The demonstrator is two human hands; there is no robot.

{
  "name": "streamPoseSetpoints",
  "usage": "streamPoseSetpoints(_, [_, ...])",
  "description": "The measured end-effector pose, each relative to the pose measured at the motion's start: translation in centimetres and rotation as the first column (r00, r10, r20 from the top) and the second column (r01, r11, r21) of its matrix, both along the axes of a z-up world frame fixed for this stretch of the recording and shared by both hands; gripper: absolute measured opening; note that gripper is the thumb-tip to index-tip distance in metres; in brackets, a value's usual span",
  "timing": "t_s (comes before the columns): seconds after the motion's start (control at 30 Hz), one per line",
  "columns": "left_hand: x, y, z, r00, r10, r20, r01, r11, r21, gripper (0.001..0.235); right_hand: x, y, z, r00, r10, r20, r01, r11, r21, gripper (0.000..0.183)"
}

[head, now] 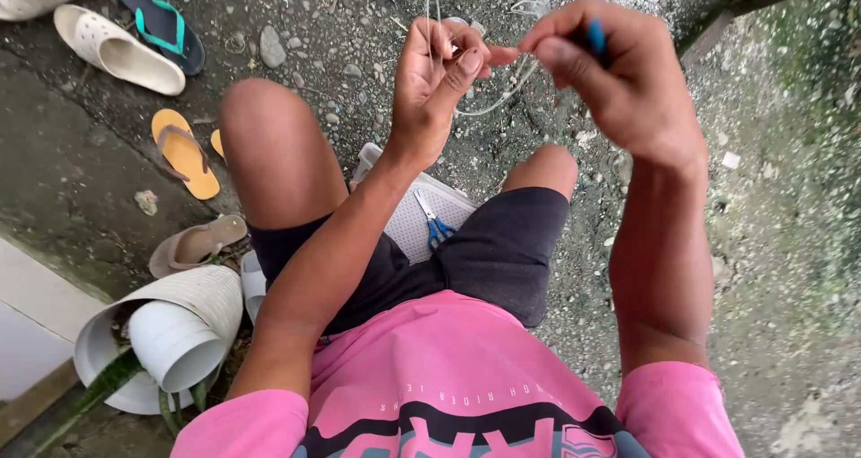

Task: Repairing a fine-mesh fishing net using a small blue net needle to tie knots and thread the line.

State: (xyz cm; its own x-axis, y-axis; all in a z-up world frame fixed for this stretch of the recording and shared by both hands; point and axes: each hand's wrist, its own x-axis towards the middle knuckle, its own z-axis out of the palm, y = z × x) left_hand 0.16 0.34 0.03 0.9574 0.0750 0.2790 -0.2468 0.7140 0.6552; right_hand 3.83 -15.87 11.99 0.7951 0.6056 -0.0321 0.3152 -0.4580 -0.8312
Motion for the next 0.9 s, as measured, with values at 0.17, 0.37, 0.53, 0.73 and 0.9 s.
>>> streamPoseSetpoints(0.17, [0.1, 0.4, -0.5, 0.996, 0.063, -0.059, -0.061, 0.998, 0.03, 0.022, 1.8, 1.5, -2.7, 0.966, -0.06, -0.251, 0.137, 0.944, 0.299, 0.017])
streamPoseSetpoints(0.37, [0.4, 0.4, -1.4, 0.991, 0.113, -0.072, -0.11, 0.993, 0.036, 0.02, 2.8, 3.3, -4.1, 0.943, -0.077, -0.323, 0.208, 0.896, 0.392, 0.015])
streamPoseSetpoints(0.53, [0.5, 0.4, -1.7, 0.992, 0.117, -0.047, -0.115, 0.992, 0.048, 0.017, 3.4, 3.8, -4.8, 0.927, -0.154, -0.341, 0.297, 0.858, 0.419, 0.016])
streamPoseSetpoints(0.73, [0.6, 0.4, -2.2, 0.991, 0.121, -0.047, -0.119, 0.991, 0.057, 0.018, 3.7, 3.5, -5.6, 0.879, -0.216, -0.424, 0.421, 0.77, 0.48, 0.011])
streamPoseSetpoints(0.9, [0.8, 0.4, -2.0, 0.994, 0.089, -0.059, -0.089, 0.996, 0.003, 0.02, 4.1, 3.3, -6.1, 0.858, -0.199, -0.474, 0.453, 0.728, 0.515, 0.006])
